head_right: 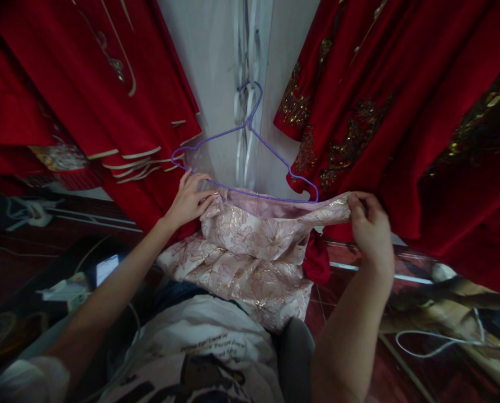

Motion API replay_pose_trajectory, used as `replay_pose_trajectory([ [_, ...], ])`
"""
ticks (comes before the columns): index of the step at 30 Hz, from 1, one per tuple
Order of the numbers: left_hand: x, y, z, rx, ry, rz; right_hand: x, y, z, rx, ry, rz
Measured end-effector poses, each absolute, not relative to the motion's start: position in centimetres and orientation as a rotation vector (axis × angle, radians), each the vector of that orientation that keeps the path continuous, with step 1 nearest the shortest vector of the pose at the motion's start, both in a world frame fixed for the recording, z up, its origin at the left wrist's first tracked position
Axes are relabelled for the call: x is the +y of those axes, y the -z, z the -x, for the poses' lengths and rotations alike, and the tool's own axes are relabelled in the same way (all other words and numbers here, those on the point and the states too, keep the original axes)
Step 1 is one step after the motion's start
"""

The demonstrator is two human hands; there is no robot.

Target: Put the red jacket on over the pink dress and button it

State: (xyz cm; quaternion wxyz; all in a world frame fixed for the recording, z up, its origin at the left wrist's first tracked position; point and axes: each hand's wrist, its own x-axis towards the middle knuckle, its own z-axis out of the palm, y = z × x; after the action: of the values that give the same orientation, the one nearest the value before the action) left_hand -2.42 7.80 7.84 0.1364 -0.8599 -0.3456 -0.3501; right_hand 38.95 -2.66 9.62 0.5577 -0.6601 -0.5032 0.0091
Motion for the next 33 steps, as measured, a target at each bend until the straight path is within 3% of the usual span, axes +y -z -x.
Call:
replay_pose_trajectory([
  [11,7.9,-7.3,1.8,-0.990,1.081,2.521,-0.7,-10.7,-37.1,-1.195,0.106,1.426],
  [16,7.5,-7.0,-0.1,-0.999,1.372,2.591,2.0,-13.8,-33.6,-1.347,0.327,1.379],
  [22,7.0,-7.0,-2.3,-1.212,1.653,2.531,5.9,-13.9,-30.6,-1.435,0.282,1.412],
  [27,9.1,-9.4,0.4,-1.240,1.743,2.587,6.3,-13.0,-31.1,-1.421,0.237,1.354],
  [33,12.6,-10.2,7.1,-1.288,1.907,2.222,7.5,-13.3,-33.3,-1.387,0.141,1.208],
])
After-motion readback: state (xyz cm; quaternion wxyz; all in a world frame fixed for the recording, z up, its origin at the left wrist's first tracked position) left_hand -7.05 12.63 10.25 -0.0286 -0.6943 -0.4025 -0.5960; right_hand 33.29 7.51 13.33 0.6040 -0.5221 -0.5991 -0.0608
